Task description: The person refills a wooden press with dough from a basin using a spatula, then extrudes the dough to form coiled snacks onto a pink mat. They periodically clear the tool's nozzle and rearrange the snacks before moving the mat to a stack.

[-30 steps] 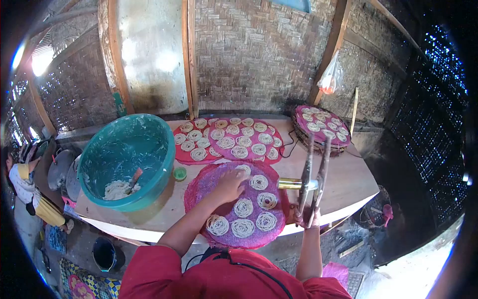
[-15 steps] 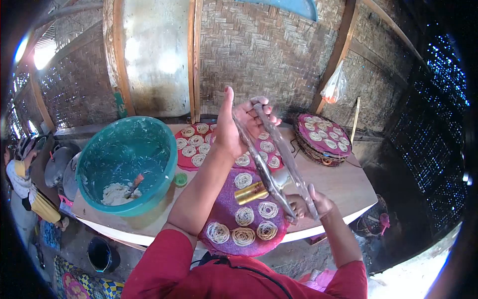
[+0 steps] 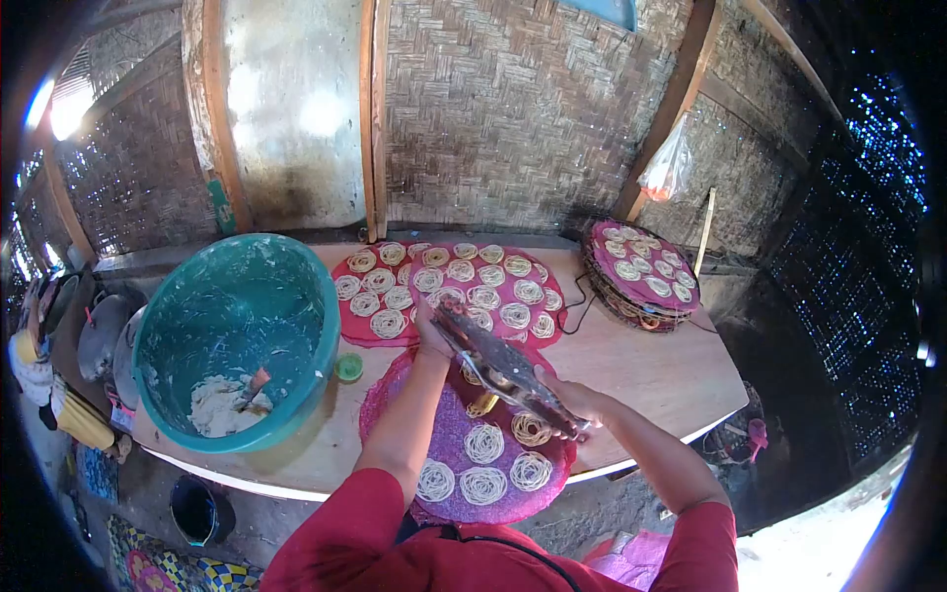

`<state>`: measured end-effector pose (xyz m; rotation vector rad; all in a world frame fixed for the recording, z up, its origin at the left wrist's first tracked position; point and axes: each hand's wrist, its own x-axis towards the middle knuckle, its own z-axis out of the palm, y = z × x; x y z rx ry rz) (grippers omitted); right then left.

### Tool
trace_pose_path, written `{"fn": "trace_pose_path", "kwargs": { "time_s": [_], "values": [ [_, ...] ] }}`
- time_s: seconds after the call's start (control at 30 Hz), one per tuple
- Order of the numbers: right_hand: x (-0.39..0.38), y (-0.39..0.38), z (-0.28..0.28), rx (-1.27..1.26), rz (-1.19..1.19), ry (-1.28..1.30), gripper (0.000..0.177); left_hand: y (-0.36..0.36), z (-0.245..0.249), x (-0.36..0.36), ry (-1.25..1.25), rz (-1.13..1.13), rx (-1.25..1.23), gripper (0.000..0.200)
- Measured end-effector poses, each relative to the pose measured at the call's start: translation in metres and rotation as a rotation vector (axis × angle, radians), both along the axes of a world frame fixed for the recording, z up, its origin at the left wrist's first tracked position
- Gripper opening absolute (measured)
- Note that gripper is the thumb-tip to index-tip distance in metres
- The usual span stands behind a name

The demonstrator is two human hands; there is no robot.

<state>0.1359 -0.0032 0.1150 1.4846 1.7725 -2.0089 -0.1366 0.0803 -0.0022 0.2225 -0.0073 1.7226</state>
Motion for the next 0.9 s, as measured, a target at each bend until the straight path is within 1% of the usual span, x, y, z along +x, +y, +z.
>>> {"fn": "trace_pose_path", "kwargs": {
  "time_s": [0.03, 0.07, 0.1, 0.17, 0.2, 0.3, 0.33, 0.47, 0.57, 0.63, 0.7, 0.77, 0.9],
  "values": [
    [-0.001, 0.005, 0.001, -0.002, 0.003, -0.001, 0.076, 0.002, -0.002, 0.0, -0.011, 0.018, 0.013, 0.055],
    [-0.001, 0.009, 0.001, 0.077, 0.013, -0.043, 0.076, 0.007, 0.0, -0.004, 0.01, 0.028, 0.029, 0.055],
    [-0.002, 0.013, 0.002, 0.155, 0.023, -0.085, 0.077, 0.005, 0.013, -0.006, 0.008, 0.03, 0.024, 0.055],
    [-0.01, 0.01, 0.013, 0.184, 0.016, -0.101, 0.076, -0.003, 0.042, -0.01, 0.038, 0.028, 0.071, 0.055],
    [-0.014, 0.007, 0.02, 0.21, 0.017, -0.074, 0.076, -0.011, 0.057, -0.012, 0.091, 0.023, 0.167, 0.047],
    [-0.019, -0.005, 0.036, 0.239, 0.028, -0.03, 0.075, -0.025, 0.08, -0.017, 0.066, 0.033, 0.091, 0.046],
    [-0.019, -0.008, 0.039, 0.248, 0.035, -0.017, 0.075, -0.026, 0.086, -0.019, 0.042, 0.013, 0.01, 0.055],
    [-0.006, -0.012, 0.046, 0.263, 0.039, -0.018, 0.077, -0.037, 0.09, -0.007, -0.002, 0.051, -0.005, 0.052],
    [-0.001, -0.01, 0.054, 0.296, 0.062, -0.092, 0.077, -0.032, 0.083, 0.0, -0.026, 0.047, 0.056, 0.051],
    [-0.001, -0.005, 0.05, 0.36, 0.018, -0.108, 0.077, -0.027, 0.085, 0.002, -0.051, 0.038, 0.124, 0.039],
    [-0.005, -0.002, 0.046, 0.369, 0.015, -0.078, 0.077, -0.024, 0.092, -0.001, -0.06, 0.044, 0.103, 0.041],
    [-0.011, -0.004, 0.046, 0.332, 0.011, -0.059, 0.075, -0.027, 0.1, -0.008, 0.08, 0.105, -0.028, 0.043],
    [-0.015, -0.007, 0.035, 0.301, 0.025, -0.002, 0.073, -0.031, 0.096, -0.02, 0.059, 0.104, -0.042, 0.046]
  ]
}}
